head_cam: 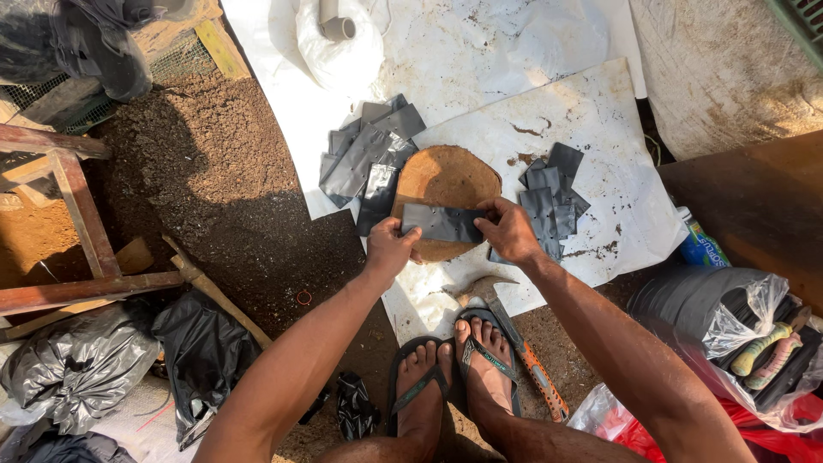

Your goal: The person sits on the ground and assembles small black rubber pieces by stacking them, then uses a hammer to drive nails into the stacked pieces on a wooden block. The person then places the assembled pieces into a clear plastic bag.

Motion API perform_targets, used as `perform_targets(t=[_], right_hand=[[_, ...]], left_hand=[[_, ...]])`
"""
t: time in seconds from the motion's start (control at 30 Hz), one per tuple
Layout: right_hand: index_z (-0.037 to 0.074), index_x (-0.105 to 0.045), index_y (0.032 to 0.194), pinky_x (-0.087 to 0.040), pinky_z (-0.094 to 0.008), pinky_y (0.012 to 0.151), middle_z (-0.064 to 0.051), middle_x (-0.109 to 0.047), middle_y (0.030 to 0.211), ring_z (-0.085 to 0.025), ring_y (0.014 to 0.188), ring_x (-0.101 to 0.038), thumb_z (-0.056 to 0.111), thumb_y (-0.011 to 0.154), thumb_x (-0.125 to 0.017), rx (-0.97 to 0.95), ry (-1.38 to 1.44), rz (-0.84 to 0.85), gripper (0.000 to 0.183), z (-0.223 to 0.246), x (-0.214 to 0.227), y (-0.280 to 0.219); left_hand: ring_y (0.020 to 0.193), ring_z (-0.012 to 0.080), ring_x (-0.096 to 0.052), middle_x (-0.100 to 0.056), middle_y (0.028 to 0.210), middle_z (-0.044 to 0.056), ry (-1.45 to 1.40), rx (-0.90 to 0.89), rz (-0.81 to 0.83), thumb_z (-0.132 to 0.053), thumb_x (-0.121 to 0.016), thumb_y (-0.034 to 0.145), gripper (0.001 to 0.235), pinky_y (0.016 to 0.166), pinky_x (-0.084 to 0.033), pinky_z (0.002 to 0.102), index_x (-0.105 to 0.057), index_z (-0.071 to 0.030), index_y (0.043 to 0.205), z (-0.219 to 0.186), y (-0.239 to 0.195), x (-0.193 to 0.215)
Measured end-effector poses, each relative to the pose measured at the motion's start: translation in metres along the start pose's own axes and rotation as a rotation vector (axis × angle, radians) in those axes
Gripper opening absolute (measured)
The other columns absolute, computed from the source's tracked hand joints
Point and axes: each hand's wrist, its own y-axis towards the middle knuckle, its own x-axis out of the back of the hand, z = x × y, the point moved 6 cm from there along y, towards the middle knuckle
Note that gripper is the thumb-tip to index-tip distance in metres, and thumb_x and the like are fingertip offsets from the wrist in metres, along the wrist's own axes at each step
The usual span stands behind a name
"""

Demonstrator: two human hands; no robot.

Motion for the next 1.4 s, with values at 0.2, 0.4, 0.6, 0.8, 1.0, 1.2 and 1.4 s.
perform_targets(t=[0.2, 0.4, 0.6, 0.8, 1.0, 1.2, 1.4], right_hand=[[-0.005, -0.064, 0.125, -0.062, -0.035, 0.068, -0.017, -0.069, 0.099, -0.025, 0.081, -0.068, 0.006, 0.090, -0.069, 0.125, -0.327, -0.121, 0.037, 0.017, 0.010, -0.002], [0.005, -0.069, 0.124, -0.060, -0.033, 0.056, -0.017, -0.068, 0.103, -0.023, 0.077, -0.069, 0.007, 0.095, -0.065, 0.307, -0.469, -0.165, 0.029, 0.018, 0.014, -0.031], [0.008, -0.067, 0.130, -0.057, -0.034, 0.047, -0.015, -0.065, 0.090, -0.024, 0.066, -0.067, 0.006, 0.092, -0.066, 0.485, -0.763, -0.145, 0.039, 0.023, -0.008, -0.061], [0.009, -0.062, 0.136, -0.058, -0.038, 0.055, -0.014, -0.065, 0.095, -0.026, 0.069, -0.068, 0.005, 0.083, -0.069, 0.507, -0.813, -0.152, 0.053, 0.029, -0.009, -0.068], [0.007, -0.059, 0.139, -0.057, -0.041, 0.057, -0.016, -0.063, 0.097, -0.027, 0.065, -0.067, 0.005, 0.081, -0.070, 0.471, -0.800, -0.118, 0.059, 0.028, -0.009, -0.068], [0.008, -0.057, 0.142, -0.057, -0.041, 0.054, -0.015, -0.061, 0.095, -0.028, 0.063, -0.066, 0.004, 0.079, -0.070, 0.443, -0.763, -0.100, 0.064, 0.025, -0.006, -0.068], [0.013, -0.056, 0.145, -0.056, -0.042, 0.056, -0.013, -0.060, 0.093, -0.028, 0.065, -0.065, 0.002, 0.083, -0.068, 0.432, -0.716, -0.101, 0.063, 0.021, -0.004, -0.071]], left_hand=[[0.064, 0.0168, -0.068, -0.071, 0.078, 0.008, 0.520, -0.276, -0.309, -0.023, -0.084, 0.087, 0.040, 0.053, -0.051, 0.030, -0.056, 0.000, 0.104, -0.020, -0.006, 0.016], [0.063, 0.0249, -0.066, -0.073, 0.086, 0.017, 0.045, -0.268, -0.258, -0.006, -0.039, 0.096, 0.025, 0.055, -0.054, 0.033, -0.051, -0.001, 0.117, -0.030, -0.005, 0.038], [0.108, 0.0201, -0.073, -0.069, 0.116, 0.011, -0.465, -0.202, 0.143, 0.007, -0.067, 0.088, 0.044, 0.093, -0.057, 0.034, -0.051, -0.003, 0.128, -0.032, 0.019, -0.015], [0.104, 0.0237, -0.075, -0.073, 0.110, 0.014, -0.483, -0.184, 0.241, -0.009, -0.072, 0.096, 0.018, 0.088, -0.065, 0.035, -0.070, 0.003, 0.109, -0.025, 0.025, -0.051], [0.089, 0.0156, -0.075, -0.079, 0.099, 0.009, 0.004, -0.506, 0.083, -0.009, -0.075, 0.094, 0.020, 0.079, -0.061, 0.026, -0.075, 0.002, 0.110, -0.045, 0.009, -0.061], [0.087, 0.0143, -0.077, -0.078, 0.094, 0.012, 0.166, -0.558, 0.055, -0.008, -0.067, 0.099, 0.014, 0.076, -0.061, 0.027, -0.073, 0.002, 0.107, -0.061, -0.004, -0.075], [0.081, 0.0159, -0.076, -0.078, 0.092, 0.013, 0.286, -0.628, 0.072, -0.010, -0.069, 0.099, 0.014, 0.071, -0.058, 0.029, -0.073, -0.001, 0.108, -0.071, -0.013, -0.074]])
